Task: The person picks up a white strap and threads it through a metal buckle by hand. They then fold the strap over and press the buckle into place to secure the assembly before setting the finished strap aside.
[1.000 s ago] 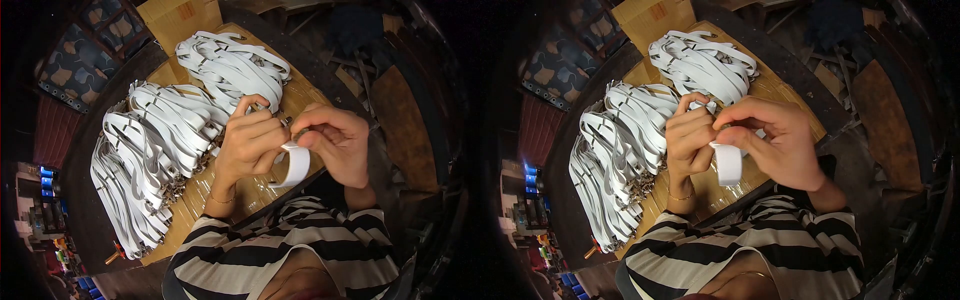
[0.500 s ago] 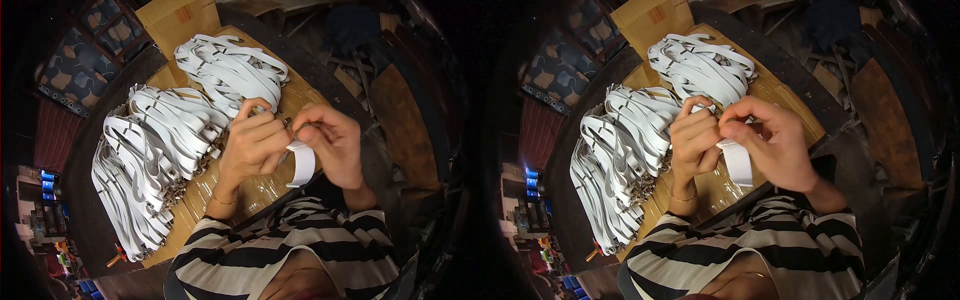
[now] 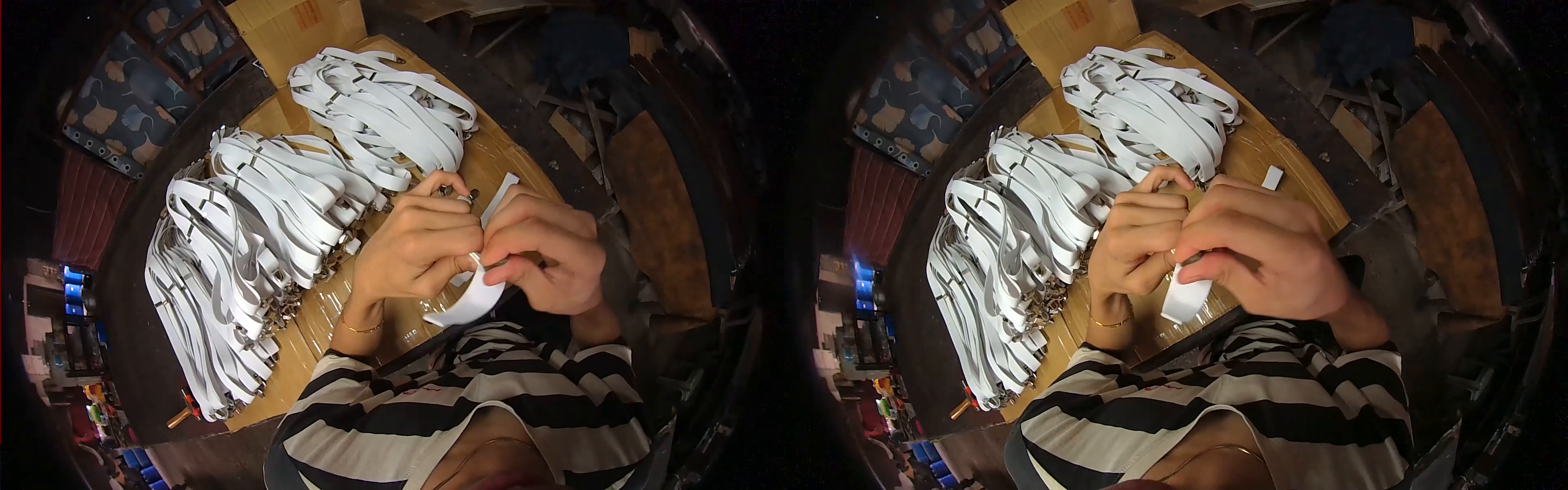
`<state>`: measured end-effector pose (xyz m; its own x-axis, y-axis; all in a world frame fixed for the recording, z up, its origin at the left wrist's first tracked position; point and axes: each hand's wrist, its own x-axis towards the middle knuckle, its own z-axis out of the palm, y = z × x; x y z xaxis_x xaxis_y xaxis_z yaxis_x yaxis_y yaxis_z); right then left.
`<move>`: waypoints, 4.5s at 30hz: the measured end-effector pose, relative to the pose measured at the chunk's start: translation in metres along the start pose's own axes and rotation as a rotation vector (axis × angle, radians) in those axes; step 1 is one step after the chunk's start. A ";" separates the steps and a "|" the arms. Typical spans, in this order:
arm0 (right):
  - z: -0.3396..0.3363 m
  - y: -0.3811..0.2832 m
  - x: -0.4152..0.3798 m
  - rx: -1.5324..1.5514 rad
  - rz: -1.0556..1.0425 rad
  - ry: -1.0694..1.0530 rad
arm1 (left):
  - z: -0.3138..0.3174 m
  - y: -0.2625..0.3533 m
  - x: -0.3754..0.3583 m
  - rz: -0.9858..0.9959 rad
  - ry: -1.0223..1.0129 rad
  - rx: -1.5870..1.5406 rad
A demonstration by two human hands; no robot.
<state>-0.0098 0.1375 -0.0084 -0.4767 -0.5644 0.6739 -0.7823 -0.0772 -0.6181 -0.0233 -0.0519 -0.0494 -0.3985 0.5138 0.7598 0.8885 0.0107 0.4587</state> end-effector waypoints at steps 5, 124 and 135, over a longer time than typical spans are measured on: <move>0.012 -0.003 0.000 -0.075 0.138 0.188 | 0.002 0.004 0.000 -0.036 0.034 0.161; -0.005 0.004 0.009 -0.013 0.074 0.095 | -0.005 0.006 0.002 -0.035 0.194 0.619; 0.002 0.011 0.001 0.426 0.158 0.203 | 0.002 0.003 0.000 0.017 0.284 0.465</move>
<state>-0.0182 0.1343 -0.0159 -0.6776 -0.4284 0.5977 -0.4810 -0.3567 -0.8009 -0.0204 -0.0503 -0.0484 -0.3715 0.2664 0.8894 0.8768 0.4157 0.2417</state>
